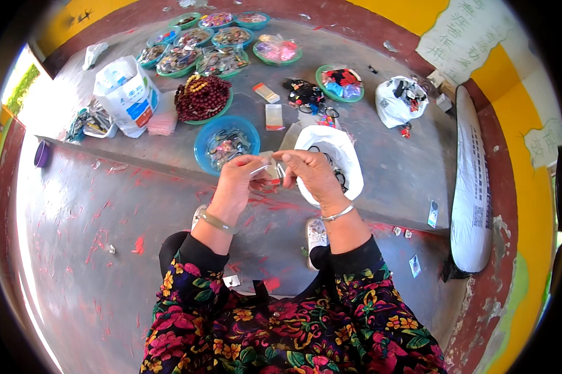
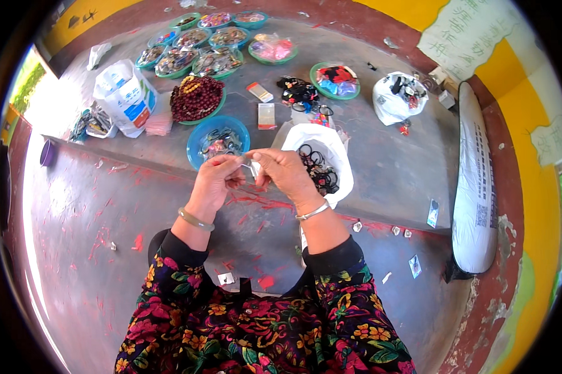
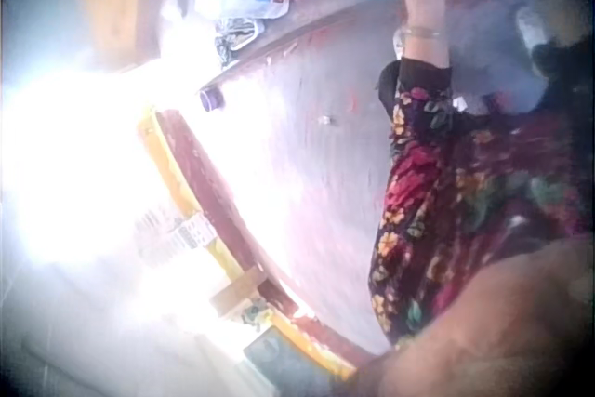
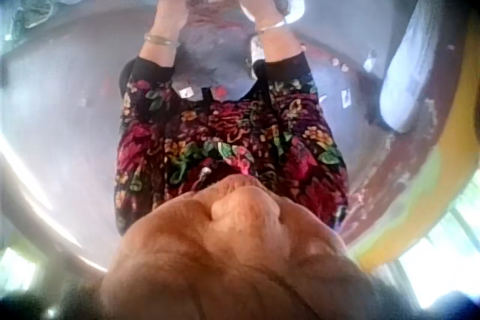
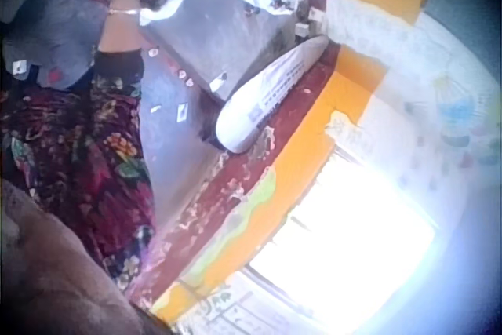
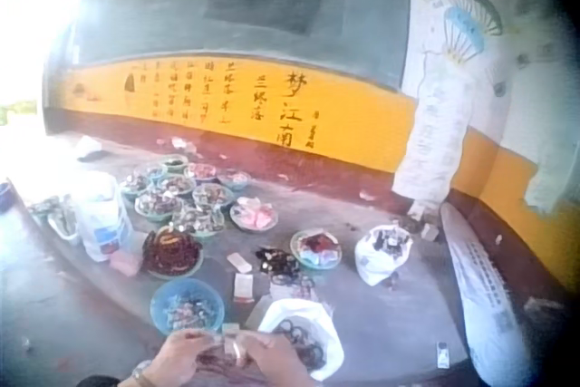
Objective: The person sits on the floor and packs small jewelry items into clear plastic bags. They pick up items like hair ties and beaded bracelets from a white bag, place them into bags, and seal them. The workspace includes bowls of beads and other packaged items on a raised platform.
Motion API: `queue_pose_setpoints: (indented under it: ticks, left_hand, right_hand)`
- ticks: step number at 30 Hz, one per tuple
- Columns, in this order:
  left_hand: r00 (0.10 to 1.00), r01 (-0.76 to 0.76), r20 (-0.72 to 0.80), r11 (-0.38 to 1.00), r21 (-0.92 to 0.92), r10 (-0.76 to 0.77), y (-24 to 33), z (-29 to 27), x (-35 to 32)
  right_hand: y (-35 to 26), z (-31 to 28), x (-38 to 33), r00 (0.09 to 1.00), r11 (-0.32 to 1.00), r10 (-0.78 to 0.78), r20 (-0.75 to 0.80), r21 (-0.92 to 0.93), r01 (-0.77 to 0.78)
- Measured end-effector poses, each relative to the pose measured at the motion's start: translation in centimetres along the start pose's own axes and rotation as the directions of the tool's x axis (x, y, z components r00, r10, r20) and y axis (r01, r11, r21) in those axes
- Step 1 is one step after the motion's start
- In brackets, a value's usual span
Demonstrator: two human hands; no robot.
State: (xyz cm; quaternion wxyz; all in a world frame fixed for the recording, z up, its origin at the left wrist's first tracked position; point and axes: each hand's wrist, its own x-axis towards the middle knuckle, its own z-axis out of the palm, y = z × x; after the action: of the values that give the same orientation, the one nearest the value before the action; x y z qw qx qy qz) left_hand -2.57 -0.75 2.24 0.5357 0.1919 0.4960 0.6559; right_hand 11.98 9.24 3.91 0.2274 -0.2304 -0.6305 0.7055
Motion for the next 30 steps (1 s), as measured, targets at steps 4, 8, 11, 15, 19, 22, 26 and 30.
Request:
queue_pose_setpoints:
  ticks: [4,8,11,15,19,22,26,30]
  left_hand:
    - [0.988,0.045,0.139,0.994,0.102,-0.059,0.4,0.0,-0.3]
    - [0.996,0.058,0.057,0.991,0.123,-0.066,0.5,-0.3,-0.2]
    - [0.999,0.053,-0.002,0.993,0.109,-0.053,1.0,0.0,-0.3]
    - [0.994,0.102,0.043,0.994,-0.031,-0.101,1.9,-0.4,-0.7]
    - [0.995,0.094,0.04,0.99,-0.109,-0.09,1.8,-1.2,-0.6]
    - [0.998,0.064,0.001,0.998,-0.018,-0.064,1.3,-1.4,-0.1]
    - [0.997,-0.05,-0.045,0.968,0.245,0.063,1.1,-1.7,0.2]
    - [0.986,-0.136,0.025,0.711,0.69,0.164,0.7,-1.8,0.4]
  right_hand:
    - [-0.1,-0.8,0.1,0.997,0.999,0.029,-0.071,0.027,-0.028]
    - [0.1,-1.0,0.2,0.996,0.996,0.081,-0.043,0.035,-0.08]
    - [0.3,-0.7,0.3,0.995,0.997,0.07,-0.076,0.021,-0.069]
    - [0.9,-0.9,0.4,0.991,0.996,0.077,-0.107,0.055,-0.072]
    - [0.8,-1.3,0.5,0.985,0.995,0.066,-0.156,0.089,-0.053]
    - [1.4,-1.5,0.7,0.98,0.998,0.042,-0.193,0.052,-0.033]
    - [1.5,-0.8,1.1,0.858,0.781,-0.449,-0.249,-0.575,0.242]
    - [-1.1,0.9,-0.1,0.825,0.427,-0.545,0.149,-0.797,0.426]
